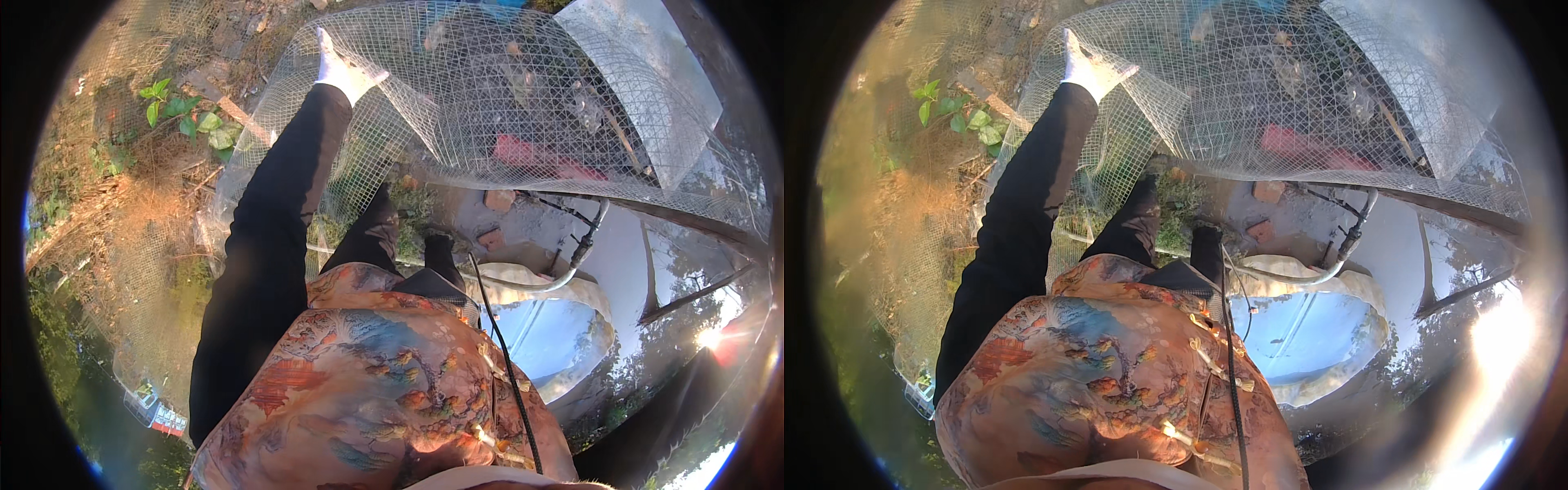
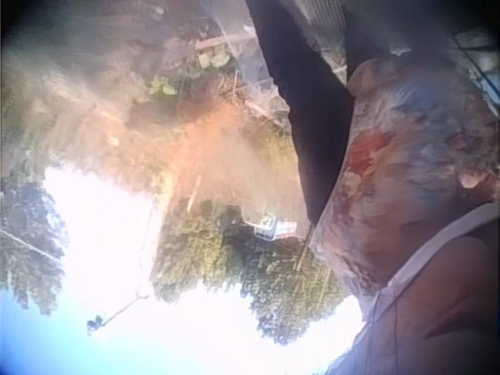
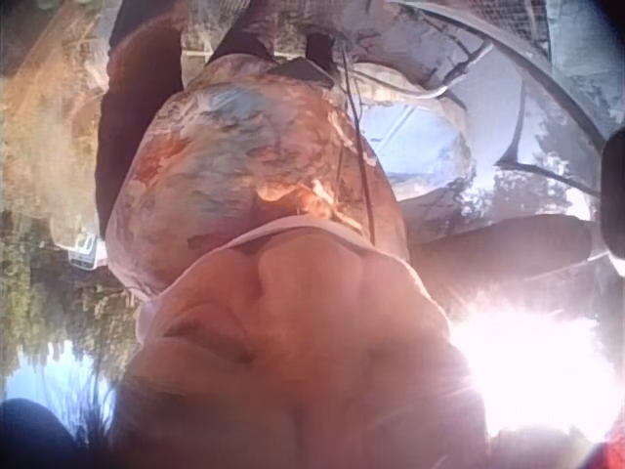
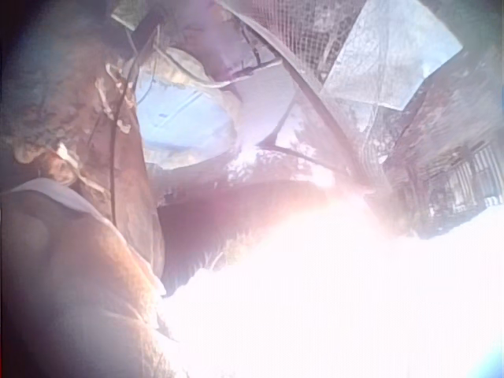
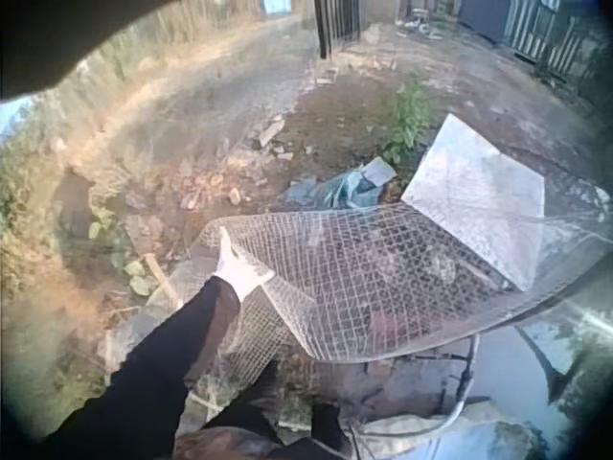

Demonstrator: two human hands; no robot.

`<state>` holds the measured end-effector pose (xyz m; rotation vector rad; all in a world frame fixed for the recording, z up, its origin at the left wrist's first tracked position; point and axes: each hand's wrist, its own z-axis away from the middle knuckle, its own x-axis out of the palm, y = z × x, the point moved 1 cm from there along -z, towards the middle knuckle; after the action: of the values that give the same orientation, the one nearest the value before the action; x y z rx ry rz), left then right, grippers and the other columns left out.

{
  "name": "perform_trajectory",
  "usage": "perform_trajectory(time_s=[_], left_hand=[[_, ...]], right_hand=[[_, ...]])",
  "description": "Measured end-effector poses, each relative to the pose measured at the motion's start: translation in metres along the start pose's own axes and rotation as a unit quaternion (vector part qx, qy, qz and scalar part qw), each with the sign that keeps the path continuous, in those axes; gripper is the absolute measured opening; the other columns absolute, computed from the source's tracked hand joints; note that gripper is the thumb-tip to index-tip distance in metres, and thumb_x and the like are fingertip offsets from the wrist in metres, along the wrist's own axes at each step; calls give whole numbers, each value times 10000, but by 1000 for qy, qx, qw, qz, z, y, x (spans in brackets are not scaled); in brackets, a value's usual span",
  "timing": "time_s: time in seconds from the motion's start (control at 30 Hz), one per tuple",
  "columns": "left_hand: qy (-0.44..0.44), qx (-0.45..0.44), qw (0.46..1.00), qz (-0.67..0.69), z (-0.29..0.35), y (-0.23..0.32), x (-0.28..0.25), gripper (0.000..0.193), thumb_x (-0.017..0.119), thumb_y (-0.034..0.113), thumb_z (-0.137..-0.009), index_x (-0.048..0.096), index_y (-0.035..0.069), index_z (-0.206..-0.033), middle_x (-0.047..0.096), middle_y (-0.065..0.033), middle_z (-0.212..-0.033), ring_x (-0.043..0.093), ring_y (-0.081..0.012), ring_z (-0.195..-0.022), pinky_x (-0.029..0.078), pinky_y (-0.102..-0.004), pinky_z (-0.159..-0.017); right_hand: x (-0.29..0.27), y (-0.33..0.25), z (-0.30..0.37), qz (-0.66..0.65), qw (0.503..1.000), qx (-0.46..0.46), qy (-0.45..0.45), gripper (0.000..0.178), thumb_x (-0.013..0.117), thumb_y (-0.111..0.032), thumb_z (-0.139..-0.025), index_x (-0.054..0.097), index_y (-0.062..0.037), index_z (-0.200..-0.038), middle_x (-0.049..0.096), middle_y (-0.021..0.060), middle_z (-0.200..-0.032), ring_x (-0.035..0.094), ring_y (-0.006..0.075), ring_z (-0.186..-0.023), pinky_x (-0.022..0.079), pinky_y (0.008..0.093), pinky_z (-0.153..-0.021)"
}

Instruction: The person secures a hose to a pipe fitting using a strap, repeatedly wrapping and tightening it around the connection. The person then lifts a wire mesh panel and moves it aside.

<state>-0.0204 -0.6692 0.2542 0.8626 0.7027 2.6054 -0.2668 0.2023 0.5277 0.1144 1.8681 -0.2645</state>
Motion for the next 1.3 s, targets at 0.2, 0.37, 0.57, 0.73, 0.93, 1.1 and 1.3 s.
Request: perform_trajectory(time_s=[0.2,0.37,0.57,0.73,0.93,1.1,1.3], left_hand=[[51,21,998,7,16,-2,5,1265,538,868,-789,-93,152,-1619,-101,-213,-1672,44,-423,-1544,261,-670,-1172],[32,-25,998,53,21,-5,-2,1298,562,876,-765,-114,168,-1618,-130,-211,-1670,30,-434,-1542,211,-653,-1196],[18,1,996,86,26,-18,2,1241,585,870,-752,-17,240,-1634,-35,-170,-1694,45,-391,-1554,196,-651,-1192],[-9,24,999,41,33,-26,-2,1214,552,894,-745,2,279,-1635,-119,-140,-1693,-36,-387,-1556,192,-659,-1190],[-58,26,998,-30,36,-41,-11,1171,375,955,-770,-68,293,-1628,-167,-86,-1692,-19,-366,-1559,205,-682,-1165],[-81,34,996,-1,56,-50,-24,1139,450,932,-762,13,336,-1629,-278,-4,-1665,-196,-273,-1546,142,-706,-1170],[-85,65,994,31,77,-43,-28,1032,523,859,-809,120,369,-1624,-44,-34,-1711,69,-388,-1546,226,-663,-1173]], right_hand=[[6,1,-10,-20,999,25,9,575,706,-358,-878,543,-100,-1366,606,182,-1218,584,333,-1096,500,459,-931],[10,0,-16,-30,999,33,8,529,687,-338,-910,559,-105,-1367,620,164,-1213,593,308,-1087,503,441,-929],[15,4,-13,-60,998,20,11,474,663,-315,-949,578,-110,-1368,637,142,-1206,603,278,-1075,506,419,-927],[1,13,14,-119,989,36,84,430,644,-295,-981,594,-115,-1368,651,123,-1200,611,253,-1065,509,401,-925],[69,-108,260,-335,926,-123,-124,268,590,-186,-1027,691,-81,-1252,691,85,-1194,627,209,-1054,510,354,-926],[169,-316,511,-444,673,66,-588,693,609,37,-953,307,-51,-1570,361,140,-1604,451,232,-1392,479,379,-1060],[203,-457,556,-502,544,119,-662,836,634,-362,-998,131,-136,-1627,285,160,-1630,358,310,-1449,352,439,-1155]])
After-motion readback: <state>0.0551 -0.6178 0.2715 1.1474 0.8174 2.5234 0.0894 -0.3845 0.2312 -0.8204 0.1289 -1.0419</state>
